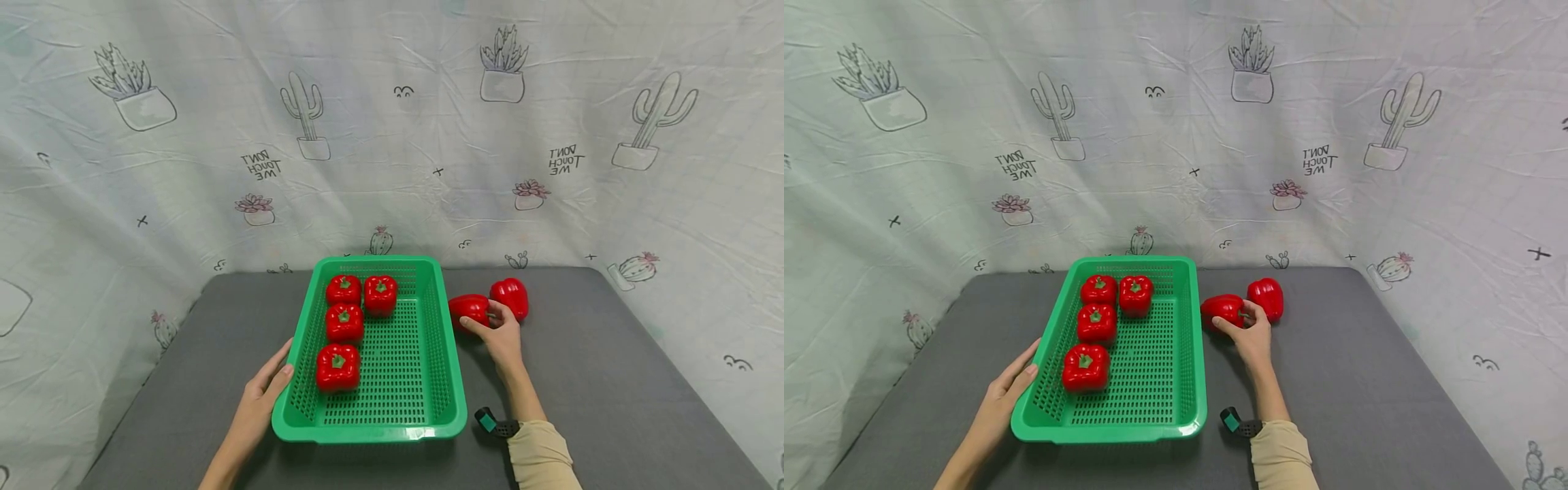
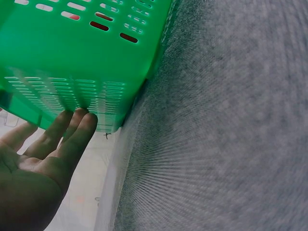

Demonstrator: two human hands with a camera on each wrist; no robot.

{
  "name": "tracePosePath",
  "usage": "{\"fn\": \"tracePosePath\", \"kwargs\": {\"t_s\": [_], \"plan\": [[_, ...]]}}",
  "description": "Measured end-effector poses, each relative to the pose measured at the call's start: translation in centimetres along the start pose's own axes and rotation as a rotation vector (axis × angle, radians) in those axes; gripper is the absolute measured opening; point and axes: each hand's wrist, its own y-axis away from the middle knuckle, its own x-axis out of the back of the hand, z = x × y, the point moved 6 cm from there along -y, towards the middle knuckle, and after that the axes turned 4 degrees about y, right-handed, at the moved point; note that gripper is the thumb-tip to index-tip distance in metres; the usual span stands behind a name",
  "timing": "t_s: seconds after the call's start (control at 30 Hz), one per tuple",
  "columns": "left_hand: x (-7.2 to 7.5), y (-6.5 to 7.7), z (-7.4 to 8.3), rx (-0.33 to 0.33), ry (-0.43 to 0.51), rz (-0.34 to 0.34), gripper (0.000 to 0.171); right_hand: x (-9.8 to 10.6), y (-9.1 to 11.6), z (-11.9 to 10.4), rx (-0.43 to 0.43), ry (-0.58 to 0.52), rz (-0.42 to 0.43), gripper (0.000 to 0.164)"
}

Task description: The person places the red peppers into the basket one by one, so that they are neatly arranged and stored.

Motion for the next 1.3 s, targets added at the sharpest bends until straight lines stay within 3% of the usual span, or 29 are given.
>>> {"fn": "tracePosePath", "kwargs": {"t_s": [0.83, 1.3], "plan": [[-0.2, 0.1, 0.0, -0.016, 0.027, -0.002, 0.051, 1.2, -0.1, -0.7, 0.118, -0.065, 0.086, 0.068], [-0.2, 0.2, 0.1, -0.031, 0.035, -0.006, 0.05, 1.8, 0.3, -2.2, 0.171, -0.135, 0.122, 0.061]]}}
